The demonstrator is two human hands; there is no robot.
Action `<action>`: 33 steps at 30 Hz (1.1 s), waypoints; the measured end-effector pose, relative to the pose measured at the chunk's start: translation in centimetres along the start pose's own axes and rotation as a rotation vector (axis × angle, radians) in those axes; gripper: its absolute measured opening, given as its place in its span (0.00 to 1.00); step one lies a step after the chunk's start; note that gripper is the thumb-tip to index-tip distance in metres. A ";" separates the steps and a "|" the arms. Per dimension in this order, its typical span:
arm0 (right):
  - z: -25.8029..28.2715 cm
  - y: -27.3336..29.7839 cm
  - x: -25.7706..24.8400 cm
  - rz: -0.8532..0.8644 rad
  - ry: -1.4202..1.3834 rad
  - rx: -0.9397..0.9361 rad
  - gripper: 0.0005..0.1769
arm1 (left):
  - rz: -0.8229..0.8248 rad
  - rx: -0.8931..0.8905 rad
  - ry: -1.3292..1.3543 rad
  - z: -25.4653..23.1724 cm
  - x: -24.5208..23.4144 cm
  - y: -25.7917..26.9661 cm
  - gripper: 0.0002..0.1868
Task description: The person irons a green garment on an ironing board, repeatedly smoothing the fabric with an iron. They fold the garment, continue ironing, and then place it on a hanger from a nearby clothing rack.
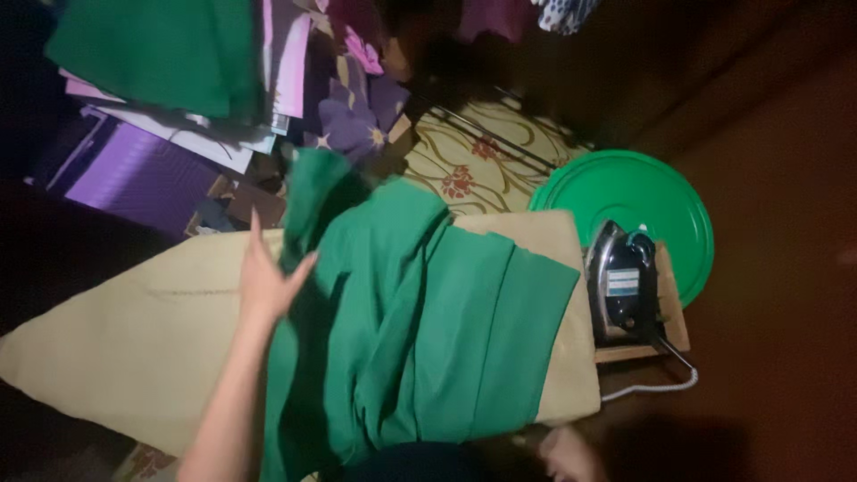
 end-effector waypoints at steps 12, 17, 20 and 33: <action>6.1 -0.7 4.7 0.273 -0.028 -0.389 0.51 | 1.028 -0.388 0.012 12.3 1.7 20.9 0.41; 15.5 4.5 -3.8 0.298 -0.232 -0.455 0.33 | 0.841 -0.256 0.810 4.5 -0.6 15.7 0.32; 21.0 5.1 -9.4 0.077 -0.661 -0.652 0.29 | 0.582 -0.317 0.886 0.9 -2.6 10.3 0.29; 25.7 6.3 -1.6 -0.894 0.549 -0.586 0.46 | -0.048 -0.467 0.396 8.8 6.9 12.1 0.42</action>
Point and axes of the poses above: each hand's wrist, its own y-axis away from the middle knuckle, its own x-axis out of the palm, z = x × y, the point moved 2 cm from there along -y, towards the middle knuckle, and after that the axes turned 8 degrees about -y, right-handed, at the moved point
